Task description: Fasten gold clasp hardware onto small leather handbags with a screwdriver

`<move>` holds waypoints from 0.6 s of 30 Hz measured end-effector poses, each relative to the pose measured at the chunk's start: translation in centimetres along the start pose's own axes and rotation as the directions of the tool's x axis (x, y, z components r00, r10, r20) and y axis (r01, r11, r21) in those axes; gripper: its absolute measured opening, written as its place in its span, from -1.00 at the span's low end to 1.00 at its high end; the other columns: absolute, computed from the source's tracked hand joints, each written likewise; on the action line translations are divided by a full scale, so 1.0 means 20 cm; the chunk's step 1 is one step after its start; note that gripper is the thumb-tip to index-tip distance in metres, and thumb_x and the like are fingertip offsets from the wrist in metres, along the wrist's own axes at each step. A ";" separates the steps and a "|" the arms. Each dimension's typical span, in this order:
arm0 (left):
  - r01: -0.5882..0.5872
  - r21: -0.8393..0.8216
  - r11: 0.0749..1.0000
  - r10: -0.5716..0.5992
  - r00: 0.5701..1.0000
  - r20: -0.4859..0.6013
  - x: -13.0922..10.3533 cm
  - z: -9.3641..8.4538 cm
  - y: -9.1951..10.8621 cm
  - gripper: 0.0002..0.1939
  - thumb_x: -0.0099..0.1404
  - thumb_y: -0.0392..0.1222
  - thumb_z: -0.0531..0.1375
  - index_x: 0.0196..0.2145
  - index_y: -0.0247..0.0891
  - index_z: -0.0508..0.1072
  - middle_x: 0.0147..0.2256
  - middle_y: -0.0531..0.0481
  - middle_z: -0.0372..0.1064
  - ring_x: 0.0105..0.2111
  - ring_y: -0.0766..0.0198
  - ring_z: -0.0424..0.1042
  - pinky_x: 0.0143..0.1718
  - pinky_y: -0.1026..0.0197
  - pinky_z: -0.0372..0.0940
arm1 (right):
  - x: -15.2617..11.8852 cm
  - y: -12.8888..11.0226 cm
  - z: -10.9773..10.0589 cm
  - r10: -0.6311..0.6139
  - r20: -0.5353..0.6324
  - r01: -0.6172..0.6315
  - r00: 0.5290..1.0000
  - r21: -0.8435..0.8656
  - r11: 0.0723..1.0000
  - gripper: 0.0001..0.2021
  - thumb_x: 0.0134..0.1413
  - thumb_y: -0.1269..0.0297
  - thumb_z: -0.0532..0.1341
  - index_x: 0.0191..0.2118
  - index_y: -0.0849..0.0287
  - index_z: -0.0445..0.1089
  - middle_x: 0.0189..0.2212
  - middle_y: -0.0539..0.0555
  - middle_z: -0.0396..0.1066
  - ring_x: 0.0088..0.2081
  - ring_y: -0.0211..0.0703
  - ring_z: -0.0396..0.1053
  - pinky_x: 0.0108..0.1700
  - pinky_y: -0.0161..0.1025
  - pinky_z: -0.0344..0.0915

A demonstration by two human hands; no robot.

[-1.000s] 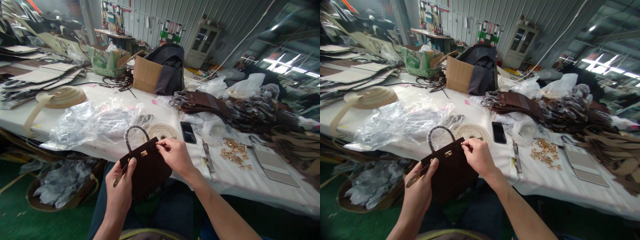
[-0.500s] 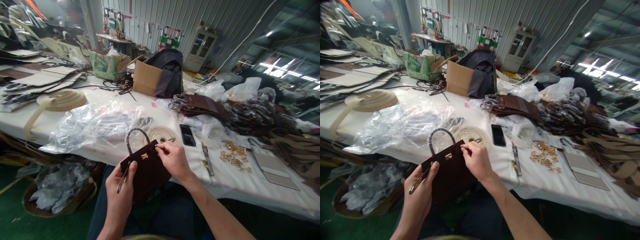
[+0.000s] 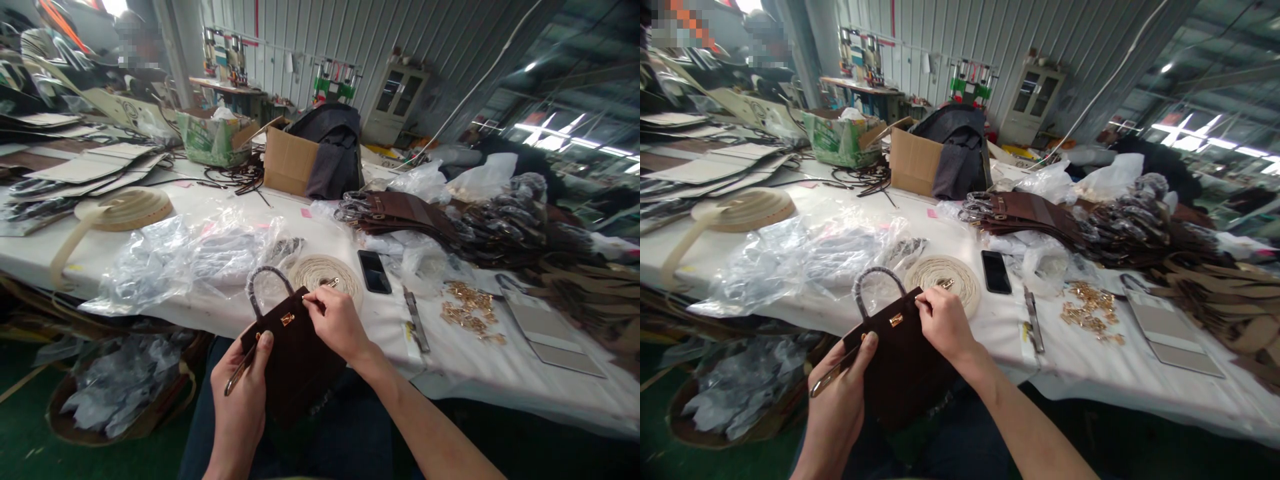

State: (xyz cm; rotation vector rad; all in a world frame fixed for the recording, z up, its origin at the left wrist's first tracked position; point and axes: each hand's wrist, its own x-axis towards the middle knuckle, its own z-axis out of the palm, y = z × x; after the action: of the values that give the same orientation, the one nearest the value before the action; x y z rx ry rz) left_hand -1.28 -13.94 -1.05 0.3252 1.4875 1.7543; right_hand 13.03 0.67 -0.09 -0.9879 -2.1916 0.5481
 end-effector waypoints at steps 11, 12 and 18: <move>-0.018 -0.079 0.997 0.021 0.999 0.034 0.02 0.00 -0.07 -0.41 0.22 0.15 0.60 0.05 -0.30 0.74 -0.11 -0.18 0.72 -0.12 -0.04 0.69 -0.10 0.13 0.59 | 0.03 0.03 0.02 0.140 -0.001 -0.139 0.990 0.058 0.989 -0.87 0.32 0.47 0.38 -0.26 0.13 0.65 -0.28 0.10 0.68 -0.24 -0.05 0.61 -0.13 -0.18 0.41; -0.021 -0.074 0.997 0.023 0.999 0.027 0.02 0.00 -0.07 -0.42 0.21 0.15 0.61 0.02 -0.31 0.74 -0.12 -0.17 0.72 -0.12 -0.03 0.68 -0.10 0.15 0.59 | 0.02 0.04 0.02 0.145 0.001 -0.144 0.989 0.088 0.986 -0.88 0.35 0.43 0.36 -0.24 0.14 0.65 -0.27 0.10 0.68 -0.23 -0.06 0.62 -0.14 -0.19 0.42; -0.033 -0.077 0.996 0.036 0.999 0.033 0.04 -0.02 -0.11 -0.45 0.24 0.15 0.59 0.00 -0.32 0.73 -0.13 -0.18 0.72 -0.12 -0.04 0.68 -0.10 0.14 0.59 | 0.01 0.03 -0.05 0.153 0.122 -0.176 0.981 0.215 0.960 -0.77 0.42 0.33 0.29 0.09 0.11 0.62 -0.29 0.04 0.62 -0.32 -0.15 0.55 -0.19 -0.23 0.44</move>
State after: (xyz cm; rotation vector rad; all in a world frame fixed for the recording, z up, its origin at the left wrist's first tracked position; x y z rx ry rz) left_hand -1.29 -13.64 -3.39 0.3410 1.3940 1.8193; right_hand 13.97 1.37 0.28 -1.0437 -2.0903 0.9239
